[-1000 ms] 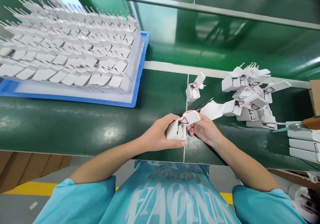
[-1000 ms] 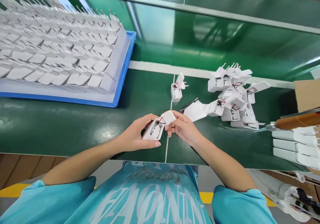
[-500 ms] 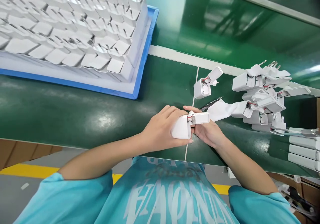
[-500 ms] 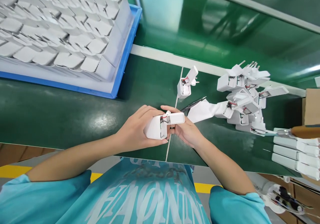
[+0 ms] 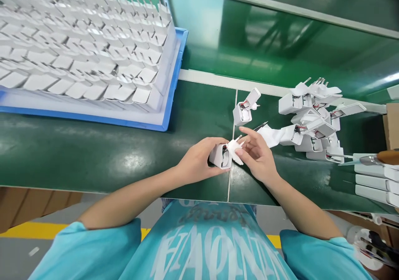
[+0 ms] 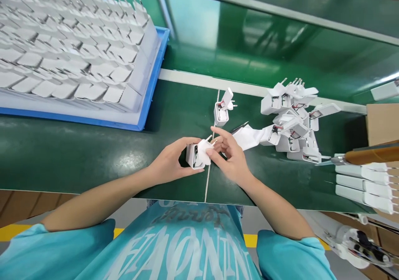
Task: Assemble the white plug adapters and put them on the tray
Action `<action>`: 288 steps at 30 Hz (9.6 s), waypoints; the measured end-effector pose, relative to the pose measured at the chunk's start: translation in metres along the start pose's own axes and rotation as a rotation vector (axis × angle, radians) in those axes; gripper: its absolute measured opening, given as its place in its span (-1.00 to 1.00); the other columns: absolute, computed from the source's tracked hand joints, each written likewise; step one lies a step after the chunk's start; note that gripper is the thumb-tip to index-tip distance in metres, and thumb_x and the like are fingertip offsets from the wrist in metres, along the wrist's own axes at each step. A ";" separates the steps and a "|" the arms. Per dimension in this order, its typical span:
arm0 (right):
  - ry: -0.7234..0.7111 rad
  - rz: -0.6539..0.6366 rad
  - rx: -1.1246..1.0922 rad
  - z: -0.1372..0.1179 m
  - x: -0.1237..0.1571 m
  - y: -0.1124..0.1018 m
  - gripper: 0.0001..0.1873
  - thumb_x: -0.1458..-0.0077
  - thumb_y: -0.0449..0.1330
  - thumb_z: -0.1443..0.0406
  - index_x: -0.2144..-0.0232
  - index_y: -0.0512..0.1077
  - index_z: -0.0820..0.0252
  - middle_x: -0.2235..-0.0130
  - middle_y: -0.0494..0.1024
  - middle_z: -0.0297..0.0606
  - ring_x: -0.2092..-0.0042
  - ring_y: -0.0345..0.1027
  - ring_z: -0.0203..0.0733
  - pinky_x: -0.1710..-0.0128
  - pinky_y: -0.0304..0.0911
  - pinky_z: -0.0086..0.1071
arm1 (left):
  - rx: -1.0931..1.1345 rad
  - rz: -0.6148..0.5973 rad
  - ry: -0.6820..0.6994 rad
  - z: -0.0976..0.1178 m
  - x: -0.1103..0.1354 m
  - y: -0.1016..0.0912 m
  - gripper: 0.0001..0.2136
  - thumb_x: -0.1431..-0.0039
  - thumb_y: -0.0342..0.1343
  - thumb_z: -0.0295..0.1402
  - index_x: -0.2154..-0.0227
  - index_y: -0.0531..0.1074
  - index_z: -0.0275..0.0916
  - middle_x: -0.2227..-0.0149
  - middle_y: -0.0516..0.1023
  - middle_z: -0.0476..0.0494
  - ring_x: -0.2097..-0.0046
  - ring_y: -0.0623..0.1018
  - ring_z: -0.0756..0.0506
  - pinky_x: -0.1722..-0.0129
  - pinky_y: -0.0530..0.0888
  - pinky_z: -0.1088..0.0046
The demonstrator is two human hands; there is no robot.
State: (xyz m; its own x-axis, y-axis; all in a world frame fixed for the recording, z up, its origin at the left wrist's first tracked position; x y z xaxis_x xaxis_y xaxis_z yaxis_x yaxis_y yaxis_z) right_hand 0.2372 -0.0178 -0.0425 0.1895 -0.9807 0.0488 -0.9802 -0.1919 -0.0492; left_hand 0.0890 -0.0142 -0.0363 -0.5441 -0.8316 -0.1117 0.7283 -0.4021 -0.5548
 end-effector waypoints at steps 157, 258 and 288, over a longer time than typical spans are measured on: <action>0.309 -0.093 -0.453 0.011 -0.016 0.027 -0.51 -0.10 0.20 -0.02 0.00 0.41 0.06 0.23 0.56 -0.30 0.27 0.42 -0.24 0.26 0.38 -0.35 | 1.017 -0.184 -0.251 -0.009 -0.004 0.004 -0.43 -0.09 0.31 -0.22 -0.14 0.25 -0.10 0.23 0.59 -0.11 0.27 0.61 -0.14 0.34 0.56 0.38; -0.801 0.157 0.549 -0.071 0.025 0.016 -0.67 -0.15 0.09 0.51 0.07 0.33 0.10 0.28 0.61 -0.23 -0.08 0.48 -0.08 0.11 0.52 -0.30 | 0.299 -0.086 -0.101 -0.007 0.001 0.004 -0.47 -0.05 0.26 -0.20 -0.06 0.28 -0.25 0.51 0.54 0.06 0.46 0.47 0.00 0.45 0.36 0.53; -0.529 0.319 0.323 -0.060 0.006 -0.012 -0.89 -0.27 0.11 0.29 0.20 0.44 0.07 0.27 0.52 -0.28 0.26 0.45 -0.22 0.27 0.41 -0.29 | -0.658 0.673 0.664 0.039 0.021 -0.054 -0.48 -0.15 0.21 -0.60 -0.14 0.34 -0.07 0.19 0.69 -0.05 0.19 0.50 -0.10 0.21 0.35 0.40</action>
State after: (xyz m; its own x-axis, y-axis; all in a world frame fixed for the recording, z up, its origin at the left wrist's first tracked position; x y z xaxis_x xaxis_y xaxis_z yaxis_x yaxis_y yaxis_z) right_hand 0.2465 -0.0193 0.0187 -0.0221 -0.8621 -0.5062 -0.9420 0.1876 -0.2784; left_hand 0.0546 -0.0251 0.0233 -0.3816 -0.3579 -0.8522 0.7026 0.4867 -0.5191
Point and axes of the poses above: each hand's wrist, its own x-axis away from the middle knuckle, its own y-axis out of the palm, z = x × y, the point moved 8 cm from there along -x, towards the middle knuckle
